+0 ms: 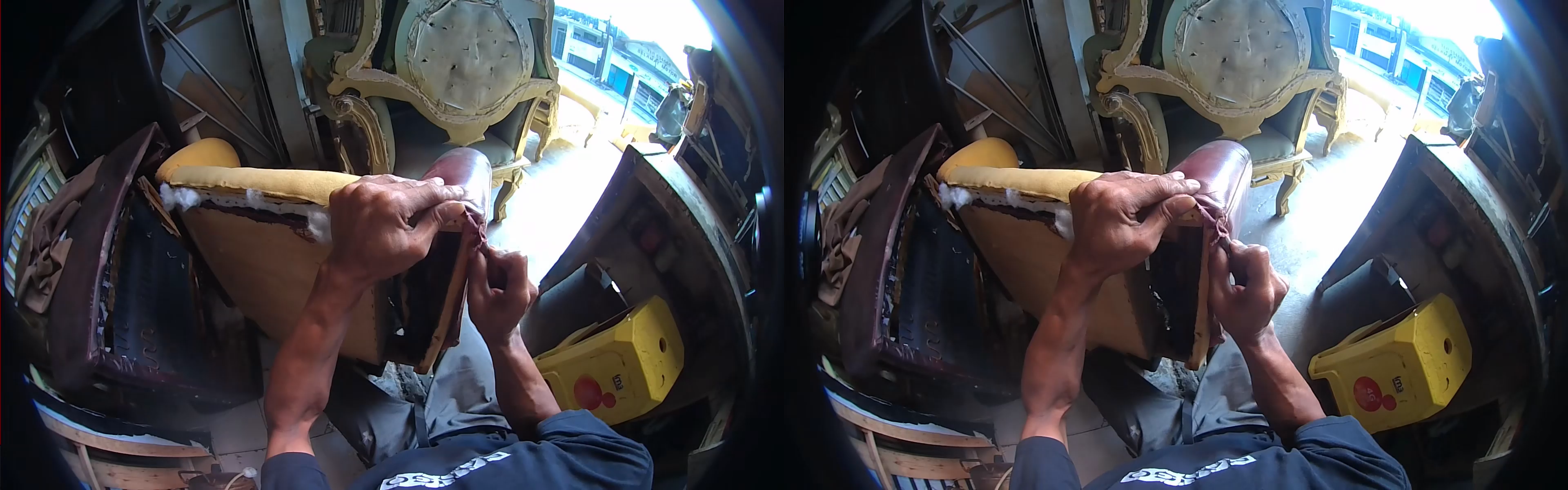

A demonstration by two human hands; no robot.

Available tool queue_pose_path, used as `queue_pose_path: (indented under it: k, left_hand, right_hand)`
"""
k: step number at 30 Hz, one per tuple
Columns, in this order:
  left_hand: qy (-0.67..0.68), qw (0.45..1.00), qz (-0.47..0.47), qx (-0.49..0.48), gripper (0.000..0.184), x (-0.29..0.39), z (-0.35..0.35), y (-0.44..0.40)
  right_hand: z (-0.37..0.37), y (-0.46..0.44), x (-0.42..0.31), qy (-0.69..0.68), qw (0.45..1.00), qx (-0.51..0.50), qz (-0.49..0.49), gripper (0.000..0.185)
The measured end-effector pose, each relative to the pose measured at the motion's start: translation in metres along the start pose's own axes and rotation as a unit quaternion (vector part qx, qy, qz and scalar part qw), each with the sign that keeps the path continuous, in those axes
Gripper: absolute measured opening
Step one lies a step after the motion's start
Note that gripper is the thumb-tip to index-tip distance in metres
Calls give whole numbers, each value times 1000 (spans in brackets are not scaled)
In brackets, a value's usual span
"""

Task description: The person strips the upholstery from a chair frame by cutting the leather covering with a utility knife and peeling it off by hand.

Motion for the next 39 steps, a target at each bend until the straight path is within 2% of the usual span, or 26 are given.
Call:
queue_pose_path:
  k: [3,5,7,9,11,12,14,15,16,17,19,21,22,25,27,28,31,35,36,39]
  left_hand:
    - [-3,1000,-2,8,18,2,-3,-1]
    - [15,1000,-5,12,17,6,-1,0]
    - [6,1000,-17,10,17,6,1,-2]
    - [-2,1000,-26,3,16,9,3,-3]
    - [1,998,-67,11,15,13,3,-1]
    - [-2,997,-82,5,14,15,1,0]
    - [5,995,-99,-22,14,20,-9,-3]
    - [14,992,-116,-44,13,22,-13,-6]
    - [31,991,-116,-54,12,22,-15,-7]
    - [37,994,-75,-75,12,19,-18,-9]
    - [34,988,-102,-108,16,22,-22,-12]
    - [40,992,-67,-102,19,17,-22,-10]
    - [53,993,-32,-100,22,15,-21,-9]
    - [73,989,-42,-120,30,10,-23,-6]
    - [59,990,-21,-123,33,11,-23,-6]
    - [44,991,-2,-123,36,13,-22,-5]
    - [-32,992,46,-112,39,20,-14,-3]
    - [-49,995,21,-80,35,24,-5,-1]
    - [-42,997,17,-67,28,25,-3,-4]
    - [-45,995,-12,-83,22,26,-3,-10]
  right_hand:
    - [-2,-1,1,0,1000,-14,15,24]
    - [-6,-9,21,-61,997,-43,-12,26]
    - [-16,-27,35,-80,989,-127,-6,29]
    - [-15,-46,52,-179,960,-209,-50,26]
    - [-7,-69,33,-220,940,-222,-135,24]
    - [-15,-74,27,-220,942,-220,-127,24]
    - [-21,-86,17,-197,925,-292,-141,25]
    - [-19,-75,25,-246,924,-257,-143,30]
    - [-24,-64,22,-221,944,-231,-83,36]
    - [-28,-48,16,-197,959,-203,-21,42]
    - [-26,-16,20,-115,975,-172,87,55]
    - [-15,-5,0,-114,978,-116,127,69]
    - [-5,-3,-2,-114,979,-110,128,69]
    - [9,0,-2,-103,979,-89,153,60]
    - [1,-7,-7,-36,999,0,34,44]
    - [1,-7,-6,-54,998,38,-9,31]
    - [-4,-8,-4,-32,999,29,-22,26]
    - [-8,-12,-8,-87,995,11,43,22]
    - [-14,-16,-9,-86,992,-24,86,16]
    - [-16,-27,2,-145,979,-79,116,12]
Point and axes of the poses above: each hand's wrist, its own y-axis away from the middle knuckle, its own z-axis out of the palm, x = y × z, the point moved 2 cm from there along -y, towards the middle knuckle, and after that the axes turned 9 degrees about y, right-handed, at the moved point
